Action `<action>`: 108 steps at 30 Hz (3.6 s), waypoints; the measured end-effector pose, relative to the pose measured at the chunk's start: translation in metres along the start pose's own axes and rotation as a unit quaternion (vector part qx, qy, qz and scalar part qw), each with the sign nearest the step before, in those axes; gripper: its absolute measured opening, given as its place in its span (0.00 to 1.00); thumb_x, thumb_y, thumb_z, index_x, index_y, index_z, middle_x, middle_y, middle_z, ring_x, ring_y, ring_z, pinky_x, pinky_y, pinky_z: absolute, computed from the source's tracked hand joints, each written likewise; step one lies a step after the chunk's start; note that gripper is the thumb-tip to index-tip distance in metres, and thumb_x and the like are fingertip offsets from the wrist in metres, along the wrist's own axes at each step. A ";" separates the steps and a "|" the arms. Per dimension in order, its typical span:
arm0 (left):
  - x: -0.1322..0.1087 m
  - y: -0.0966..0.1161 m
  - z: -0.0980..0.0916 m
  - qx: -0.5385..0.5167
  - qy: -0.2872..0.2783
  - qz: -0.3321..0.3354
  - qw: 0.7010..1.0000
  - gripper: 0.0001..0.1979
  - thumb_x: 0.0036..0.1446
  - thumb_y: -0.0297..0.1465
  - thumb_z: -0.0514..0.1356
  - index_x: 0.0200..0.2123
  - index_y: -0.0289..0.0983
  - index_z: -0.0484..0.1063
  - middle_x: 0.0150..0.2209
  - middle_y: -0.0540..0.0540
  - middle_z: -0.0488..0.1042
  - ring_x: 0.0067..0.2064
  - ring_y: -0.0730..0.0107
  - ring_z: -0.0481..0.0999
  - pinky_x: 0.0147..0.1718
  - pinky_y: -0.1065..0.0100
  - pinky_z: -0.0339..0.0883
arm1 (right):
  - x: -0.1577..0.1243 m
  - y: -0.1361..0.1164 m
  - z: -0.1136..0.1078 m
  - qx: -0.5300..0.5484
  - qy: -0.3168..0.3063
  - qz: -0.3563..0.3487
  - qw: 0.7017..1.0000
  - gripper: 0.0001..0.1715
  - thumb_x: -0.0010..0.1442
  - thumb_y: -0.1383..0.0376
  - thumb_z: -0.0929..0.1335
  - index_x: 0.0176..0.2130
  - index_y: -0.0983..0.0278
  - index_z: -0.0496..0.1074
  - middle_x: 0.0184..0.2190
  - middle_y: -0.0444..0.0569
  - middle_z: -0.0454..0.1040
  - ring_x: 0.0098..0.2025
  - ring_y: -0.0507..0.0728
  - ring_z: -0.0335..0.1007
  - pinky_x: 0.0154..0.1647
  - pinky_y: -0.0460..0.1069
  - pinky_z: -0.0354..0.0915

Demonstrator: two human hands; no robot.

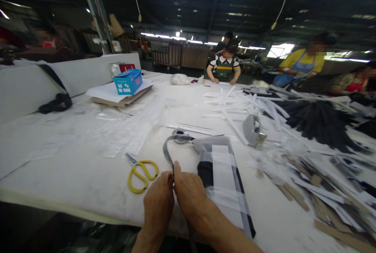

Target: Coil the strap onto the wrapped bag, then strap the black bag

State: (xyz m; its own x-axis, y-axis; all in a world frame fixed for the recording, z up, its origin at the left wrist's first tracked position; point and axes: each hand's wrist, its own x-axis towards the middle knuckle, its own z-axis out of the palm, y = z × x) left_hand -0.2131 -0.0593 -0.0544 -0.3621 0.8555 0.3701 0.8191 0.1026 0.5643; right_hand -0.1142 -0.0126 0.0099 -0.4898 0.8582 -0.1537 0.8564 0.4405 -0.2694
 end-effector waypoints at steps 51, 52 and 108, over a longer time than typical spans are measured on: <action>-0.014 0.011 0.015 -0.579 -0.182 -0.273 0.746 0.17 0.43 0.35 0.67 0.35 0.36 0.66 0.26 0.49 0.76 0.29 0.66 0.76 0.32 0.66 0.69 | 0.019 0.029 -0.025 0.472 -0.044 0.043 0.880 0.11 0.44 0.63 0.73 0.29 0.68 0.78 0.25 0.46 0.78 0.29 0.52 0.70 0.34 0.47 0.64; -0.012 0.012 0.015 -0.578 -0.184 -0.274 0.747 0.17 0.43 0.34 0.66 0.35 0.37 0.64 0.26 0.49 0.77 0.29 0.66 0.76 0.31 0.66 0.70 | 0.018 0.030 -0.024 0.464 -0.033 0.042 0.884 0.11 0.44 0.63 0.73 0.29 0.68 0.78 0.25 0.46 0.78 0.29 0.53 0.70 0.34 0.47 0.64; -0.007 0.005 0.018 -0.655 -0.116 -0.315 0.677 0.30 0.40 0.41 0.73 0.43 0.38 0.65 0.23 0.52 0.76 0.23 0.74 0.73 0.26 0.73 0.65 | 0.029 0.052 -0.017 -0.187 0.230 -0.492 0.818 0.15 0.66 0.71 0.59 0.28 0.64 0.65 0.25 0.45 0.67 0.29 0.55 0.57 0.42 0.53 0.53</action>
State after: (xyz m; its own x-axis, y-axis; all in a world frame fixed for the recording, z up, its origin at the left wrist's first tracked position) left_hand -0.1982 -0.0557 -0.0677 -0.2509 0.9239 -0.2890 -0.6184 0.0767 0.7821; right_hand -0.0815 0.0394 0.0072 -0.9332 0.0091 0.3594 0.1155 0.9543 0.2757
